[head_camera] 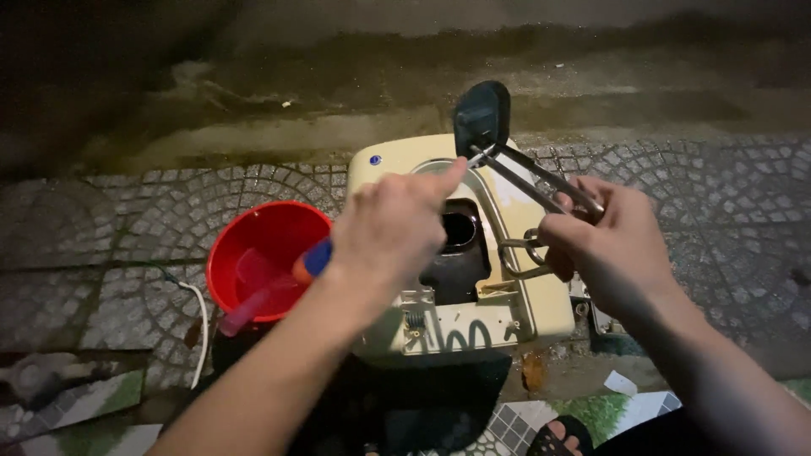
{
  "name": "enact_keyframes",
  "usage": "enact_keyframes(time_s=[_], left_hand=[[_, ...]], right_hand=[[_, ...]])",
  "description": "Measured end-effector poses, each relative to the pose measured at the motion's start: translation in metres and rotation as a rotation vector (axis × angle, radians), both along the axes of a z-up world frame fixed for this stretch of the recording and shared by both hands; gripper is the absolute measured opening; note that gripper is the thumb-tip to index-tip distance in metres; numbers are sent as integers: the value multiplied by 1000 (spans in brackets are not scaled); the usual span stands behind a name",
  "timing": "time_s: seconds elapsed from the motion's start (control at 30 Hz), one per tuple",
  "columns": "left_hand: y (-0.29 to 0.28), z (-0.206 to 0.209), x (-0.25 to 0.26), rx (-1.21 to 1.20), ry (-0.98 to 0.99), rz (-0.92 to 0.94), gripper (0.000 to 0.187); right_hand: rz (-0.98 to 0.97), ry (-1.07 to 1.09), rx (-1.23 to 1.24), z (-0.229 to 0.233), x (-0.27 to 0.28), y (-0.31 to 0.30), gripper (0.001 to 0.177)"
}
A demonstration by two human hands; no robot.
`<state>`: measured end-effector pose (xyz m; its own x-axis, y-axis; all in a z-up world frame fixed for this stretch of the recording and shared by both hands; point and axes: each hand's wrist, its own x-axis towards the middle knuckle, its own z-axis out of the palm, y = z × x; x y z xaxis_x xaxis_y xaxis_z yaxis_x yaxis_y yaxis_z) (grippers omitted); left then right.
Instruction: Disassembling a water heater to access, remove, and clean the heating element using a screwdriver and wrench.
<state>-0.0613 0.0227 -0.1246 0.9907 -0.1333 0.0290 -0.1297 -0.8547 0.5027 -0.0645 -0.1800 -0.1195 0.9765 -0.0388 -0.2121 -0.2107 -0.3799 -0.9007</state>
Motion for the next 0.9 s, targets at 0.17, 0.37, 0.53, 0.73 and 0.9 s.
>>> enact_keyframes(time_s=[0.17,0.37,0.53,0.73,0.9], left_hand=[[-7,16,-14,-94,43,-82,69],[-10,8,-14,83,-122,-129,70],[-5,15,-6,29,12,-7,63],[-1,10,-3,47,-16,-55,77],[-12,12,-16,106,-164,-108,78]], right_hand=[[25,-49,52,-1,4,-6,14],[39,-90,128,-5,5,-6,23],[21,-58,127,2,0,2,26],[20,-18,118,3,-1,2,20],[11,-37,87,10,-1,0,21]])
